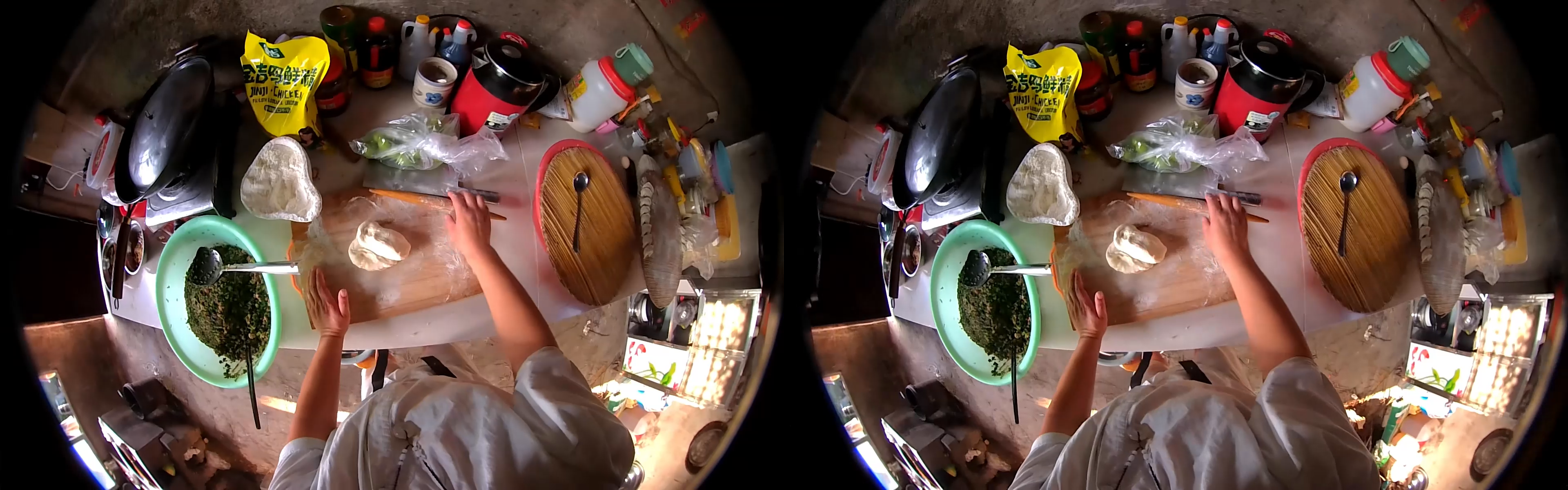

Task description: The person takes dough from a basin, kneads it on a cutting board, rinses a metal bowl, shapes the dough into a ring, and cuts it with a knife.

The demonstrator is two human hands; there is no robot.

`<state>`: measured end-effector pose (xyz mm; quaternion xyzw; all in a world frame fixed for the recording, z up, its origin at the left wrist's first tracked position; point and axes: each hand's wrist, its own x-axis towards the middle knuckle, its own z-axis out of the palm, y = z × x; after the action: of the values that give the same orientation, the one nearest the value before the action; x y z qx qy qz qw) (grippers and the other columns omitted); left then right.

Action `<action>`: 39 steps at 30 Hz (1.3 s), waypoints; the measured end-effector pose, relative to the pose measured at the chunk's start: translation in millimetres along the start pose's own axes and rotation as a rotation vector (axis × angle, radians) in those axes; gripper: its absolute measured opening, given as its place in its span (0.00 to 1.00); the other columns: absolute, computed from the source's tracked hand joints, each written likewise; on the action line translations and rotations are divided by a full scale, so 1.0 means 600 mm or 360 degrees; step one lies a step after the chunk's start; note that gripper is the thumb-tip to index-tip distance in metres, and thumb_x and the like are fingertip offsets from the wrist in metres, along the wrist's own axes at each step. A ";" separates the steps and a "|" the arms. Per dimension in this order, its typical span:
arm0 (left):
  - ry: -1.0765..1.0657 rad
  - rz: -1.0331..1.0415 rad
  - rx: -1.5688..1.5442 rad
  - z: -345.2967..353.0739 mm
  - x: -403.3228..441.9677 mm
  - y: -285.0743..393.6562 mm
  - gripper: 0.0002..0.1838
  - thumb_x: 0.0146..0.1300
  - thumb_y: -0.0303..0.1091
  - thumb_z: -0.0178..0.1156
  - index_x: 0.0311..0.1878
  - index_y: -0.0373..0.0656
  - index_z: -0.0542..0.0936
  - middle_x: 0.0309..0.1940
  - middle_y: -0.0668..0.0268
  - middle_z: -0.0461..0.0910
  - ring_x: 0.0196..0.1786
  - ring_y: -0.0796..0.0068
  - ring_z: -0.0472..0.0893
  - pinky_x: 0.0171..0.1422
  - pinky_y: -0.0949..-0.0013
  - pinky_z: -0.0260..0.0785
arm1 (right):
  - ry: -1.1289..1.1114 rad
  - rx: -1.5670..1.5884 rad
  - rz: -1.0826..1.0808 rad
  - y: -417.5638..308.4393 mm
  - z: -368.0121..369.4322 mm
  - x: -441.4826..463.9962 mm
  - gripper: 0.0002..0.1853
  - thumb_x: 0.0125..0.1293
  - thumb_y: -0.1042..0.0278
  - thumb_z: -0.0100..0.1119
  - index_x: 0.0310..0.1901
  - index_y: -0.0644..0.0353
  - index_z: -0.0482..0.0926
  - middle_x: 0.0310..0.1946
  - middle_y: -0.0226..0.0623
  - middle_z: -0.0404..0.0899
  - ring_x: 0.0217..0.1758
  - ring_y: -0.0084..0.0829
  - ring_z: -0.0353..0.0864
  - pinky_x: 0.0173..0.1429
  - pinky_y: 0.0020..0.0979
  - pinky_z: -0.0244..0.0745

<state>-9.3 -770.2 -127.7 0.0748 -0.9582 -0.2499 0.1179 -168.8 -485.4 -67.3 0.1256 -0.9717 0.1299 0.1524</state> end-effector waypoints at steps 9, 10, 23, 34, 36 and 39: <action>-0.0211 0.0063 -0.0052 0.020 0.030 0.068 0.46 0.52 0.57 0.55 0.65 0.34 0.50 0.63 0.45 0.53 0.66 0.47 0.52 0.68 0.50 0.44 | -0.0090 0.0261 -0.0098 0.030 0.054 0.026 0.15 0.51 0.72 0.59 0.43 0.58 0.75 0.39 0.35 0.71 0.42 0.37 0.72 0.46 0.35 0.70; -0.0217 0.0066 -0.0046 0.026 0.040 0.088 0.46 0.52 0.57 0.55 0.65 0.34 0.50 0.63 0.45 0.53 0.66 0.47 0.52 0.68 0.50 0.44 | -0.0085 0.0318 -0.0072 0.028 0.054 0.032 0.15 0.52 0.72 0.59 0.43 0.58 0.75 0.39 0.35 0.71 0.41 0.37 0.73 0.45 0.35 0.70; -0.0077 0.0161 -0.0086 0.105 0.192 0.187 0.48 0.44 0.52 0.64 0.64 0.39 0.52 0.58 0.48 0.57 0.63 0.47 0.53 0.68 0.51 0.44 | -0.0090 0.0047 0.0113 0.053 0.059 0.043 0.18 0.47 0.65 0.64 0.42 0.54 0.73 0.39 0.33 0.70 0.47 0.37 0.68 0.51 0.37 0.65; -0.0503 0.0631 -0.0357 0.121 0.137 0.256 0.38 0.40 0.40 0.65 0.58 0.44 0.64 0.56 0.53 0.62 0.61 0.49 0.59 0.65 0.52 0.53 | -0.0042 0.0547 0.0090 0.097 0.072 0.029 0.16 0.49 0.66 0.63 0.41 0.57 0.75 0.38 0.38 0.71 0.40 0.40 0.72 0.46 0.38 0.69; -0.0383 0.0677 -0.0187 0.095 0.110 0.228 0.36 0.40 0.41 0.66 0.56 0.43 0.66 0.54 0.55 0.65 0.59 0.52 0.63 0.62 0.53 0.56 | -0.0059 0.0605 0.0027 0.096 0.056 0.032 0.18 0.48 0.68 0.63 0.44 0.56 0.74 0.38 0.38 0.71 0.41 0.40 0.72 0.46 0.38 0.68; -0.0351 0.0431 0.0055 0.057 0.070 0.207 0.40 0.39 0.44 0.68 0.57 0.40 0.64 0.50 0.55 0.67 0.54 0.54 0.66 0.58 0.54 0.58 | 0.0105 0.0585 -0.0030 0.071 0.028 0.030 0.20 0.49 0.71 0.61 0.47 0.56 0.72 0.38 0.39 0.70 0.43 0.41 0.69 0.47 0.39 0.68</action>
<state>-69.3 -655.8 -87.0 -0.0808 -0.9708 -0.2218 0.0432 -201.9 -454.2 -85.7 0.1560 -0.9249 0.3079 0.1598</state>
